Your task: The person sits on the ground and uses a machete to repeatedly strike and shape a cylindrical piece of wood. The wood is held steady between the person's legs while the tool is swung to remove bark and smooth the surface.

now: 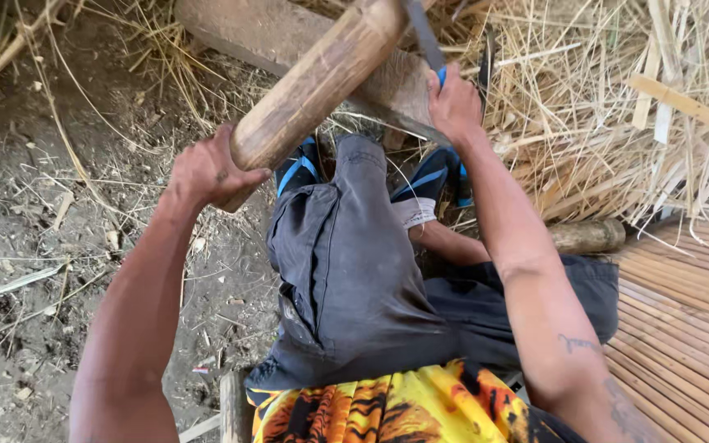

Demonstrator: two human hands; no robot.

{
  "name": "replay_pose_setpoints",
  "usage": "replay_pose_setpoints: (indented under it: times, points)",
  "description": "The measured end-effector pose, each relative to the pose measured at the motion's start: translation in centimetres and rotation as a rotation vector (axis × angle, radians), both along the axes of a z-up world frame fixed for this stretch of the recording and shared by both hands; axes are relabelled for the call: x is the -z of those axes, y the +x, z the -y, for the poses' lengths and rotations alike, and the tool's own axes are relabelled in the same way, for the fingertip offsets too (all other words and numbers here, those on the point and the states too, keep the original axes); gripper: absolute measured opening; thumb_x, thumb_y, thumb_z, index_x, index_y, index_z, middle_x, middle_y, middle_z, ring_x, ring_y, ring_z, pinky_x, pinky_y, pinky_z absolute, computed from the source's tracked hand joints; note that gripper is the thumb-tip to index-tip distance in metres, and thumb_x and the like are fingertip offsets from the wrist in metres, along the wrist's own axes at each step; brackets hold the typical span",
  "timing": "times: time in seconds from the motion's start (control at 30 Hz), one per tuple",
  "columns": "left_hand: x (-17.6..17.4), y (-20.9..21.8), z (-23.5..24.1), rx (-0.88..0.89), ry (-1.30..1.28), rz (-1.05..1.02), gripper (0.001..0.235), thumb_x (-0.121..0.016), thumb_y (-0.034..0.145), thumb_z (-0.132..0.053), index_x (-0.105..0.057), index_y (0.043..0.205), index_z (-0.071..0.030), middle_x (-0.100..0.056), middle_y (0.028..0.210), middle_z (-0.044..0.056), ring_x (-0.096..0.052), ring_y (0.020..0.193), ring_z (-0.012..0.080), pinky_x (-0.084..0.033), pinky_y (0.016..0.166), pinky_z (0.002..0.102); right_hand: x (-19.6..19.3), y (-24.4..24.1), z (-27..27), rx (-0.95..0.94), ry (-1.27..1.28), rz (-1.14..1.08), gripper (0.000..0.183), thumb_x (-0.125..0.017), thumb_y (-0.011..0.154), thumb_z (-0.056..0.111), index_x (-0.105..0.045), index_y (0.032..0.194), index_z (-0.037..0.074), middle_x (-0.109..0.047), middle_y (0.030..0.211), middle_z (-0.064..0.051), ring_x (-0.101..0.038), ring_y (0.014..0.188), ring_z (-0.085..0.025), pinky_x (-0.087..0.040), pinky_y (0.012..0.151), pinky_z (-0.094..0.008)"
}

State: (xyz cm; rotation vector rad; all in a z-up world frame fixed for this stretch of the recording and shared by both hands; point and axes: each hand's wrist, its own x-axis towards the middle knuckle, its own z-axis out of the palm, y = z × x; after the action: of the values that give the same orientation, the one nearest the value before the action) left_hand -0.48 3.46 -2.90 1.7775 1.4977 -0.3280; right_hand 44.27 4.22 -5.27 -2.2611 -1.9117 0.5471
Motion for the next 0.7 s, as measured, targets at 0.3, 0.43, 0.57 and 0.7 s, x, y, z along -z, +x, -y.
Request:
replay_pose_setpoints:
  times: [0.3,0.43,0.57,0.7]
  points:
    - [-1.1,0.4,0.7,0.03,0.011,-0.078,0.122,-0.073,0.07,-0.077,-0.027,0.16,-0.01,-0.07,0.099,0.018,-0.065,0.058,0.0226,-0.048,0.043,0.034,0.7,3.7,1.2,0.178,0.044,0.079,0.04,-0.049,0.114,0.045,-0.055,0.112,0.005,-0.07,0.088,-0.028,-0.068,0.087,-0.05,-0.051,0.078,-0.061]
    - [-2.0,1.9,1.3,0.066,0.034,-0.163,0.123,-0.071,0.07,-0.078,-0.022,0.162,-0.012,-0.067,0.109,0.021,-0.066,0.06,0.0239,-0.049,0.042,0.034,-1.4,2.1,3.3,0.037,-0.23,0.051,0.041,-0.044,0.11,0.045,-0.05,0.115,0.005,-0.068,0.079,-0.022,-0.071,0.074,-0.043,-0.055,0.069,-0.054]
    - [-2.5,2.2,1.7,0.098,0.024,-0.204,0.123,-0.066,0.074,-0.082,-0.019,0.162,-0.009,-0.063,0.115,0.025,-0.071,0.062,0.0261,-0.05,0.042,0.035,-0.5,0.6,4.8,-0.203,-0.112,0.144,0.042,-0.048,0.105,0.046,-0.051,0.112,0.005,-0.069,0.079,-0.021,-0.07,0.071,-0.041,-0.053,0.065,-0.055]
    - [-3.4,2.5,2.2,0.086,0.067,-0.218,0.12,-0.069,0.074,-0.08,-0.025,0.159,-0.008,-0.064,0.118,0.025,-0.07,0.069,0.0288,-0.056,0.048,0.038,-0.3,3.2,1.6,0.132,-0.012,0.089,0.041,-0.046,0.115,0.046,-0.056,0.113,0.006,-0.068,0.083,-0.023,-0.068,0.08,-0.043,-0.053,0.073,-0.056]
